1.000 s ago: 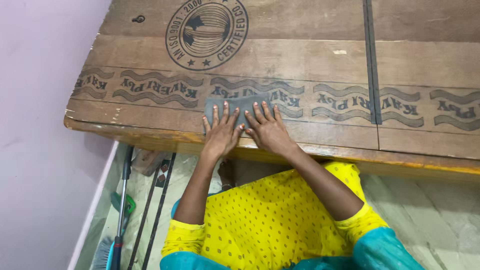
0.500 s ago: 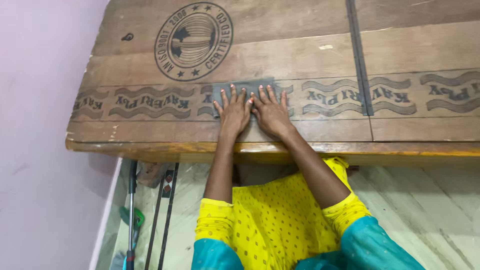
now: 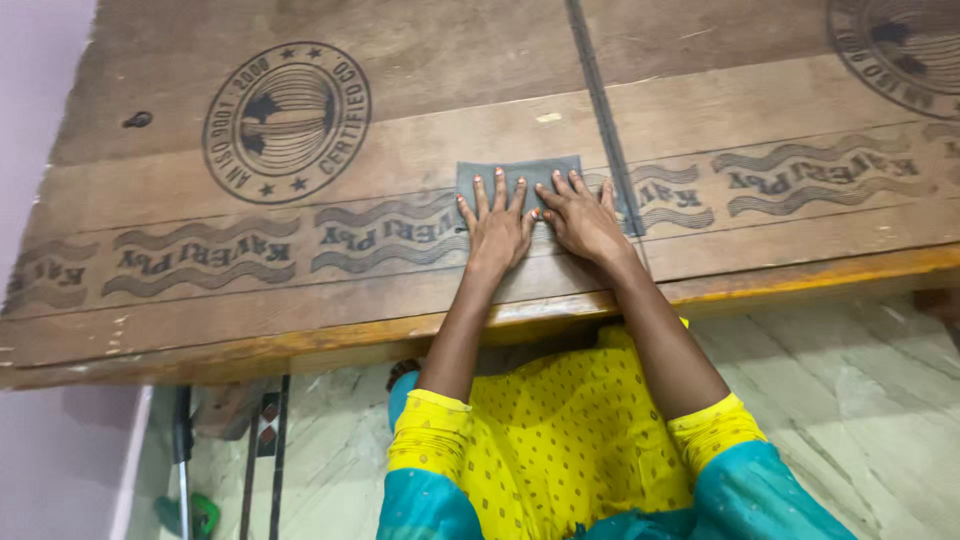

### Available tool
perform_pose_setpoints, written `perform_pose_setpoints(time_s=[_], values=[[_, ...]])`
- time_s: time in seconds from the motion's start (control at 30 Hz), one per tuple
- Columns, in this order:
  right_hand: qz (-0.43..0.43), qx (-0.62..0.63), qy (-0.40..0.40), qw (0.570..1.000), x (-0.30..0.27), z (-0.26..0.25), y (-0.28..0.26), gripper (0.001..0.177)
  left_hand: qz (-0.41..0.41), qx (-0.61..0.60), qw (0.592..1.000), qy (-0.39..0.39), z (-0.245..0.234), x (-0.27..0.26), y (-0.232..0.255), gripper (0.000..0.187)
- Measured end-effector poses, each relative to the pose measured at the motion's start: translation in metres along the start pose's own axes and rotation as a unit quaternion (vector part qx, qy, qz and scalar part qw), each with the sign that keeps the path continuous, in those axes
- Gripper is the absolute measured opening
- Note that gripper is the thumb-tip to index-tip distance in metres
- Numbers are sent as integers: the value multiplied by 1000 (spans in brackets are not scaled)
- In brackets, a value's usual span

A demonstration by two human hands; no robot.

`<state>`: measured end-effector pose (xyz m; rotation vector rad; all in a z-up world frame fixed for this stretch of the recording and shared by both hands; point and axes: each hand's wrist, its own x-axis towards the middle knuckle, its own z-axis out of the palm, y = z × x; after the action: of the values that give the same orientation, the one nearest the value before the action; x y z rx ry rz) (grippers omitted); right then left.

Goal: The person sands a large wooden surface using a sanding block. They move the block back and forth across the surface, focusing on different areas to smooth the wood.

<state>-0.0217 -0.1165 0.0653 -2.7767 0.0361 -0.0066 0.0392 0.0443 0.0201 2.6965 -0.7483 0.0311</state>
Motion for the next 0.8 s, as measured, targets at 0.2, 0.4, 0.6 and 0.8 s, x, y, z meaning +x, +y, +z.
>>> perform_pose_setpoints(time_s=[0.2, 0.4, 0.6, 0.8], values=[[2, -20, 34, 999, -26, -8, 39, 50, 34, -14, 999, -36, 9, 7, 36, 66], [-27, -55, 71, 996, -54, -10, 59, 51, 55, -18, 996, -60, 9, -2, 62, 68], [-34, -90, 37, 995, -81, -21, 54, 53, 69, -10, 992, -103, -3, -22, 68, 67], [-51, -130, 41, 989, -91, -22, 24, 38, 94, -5, 987, -128, -21, -54, 55, 62]])
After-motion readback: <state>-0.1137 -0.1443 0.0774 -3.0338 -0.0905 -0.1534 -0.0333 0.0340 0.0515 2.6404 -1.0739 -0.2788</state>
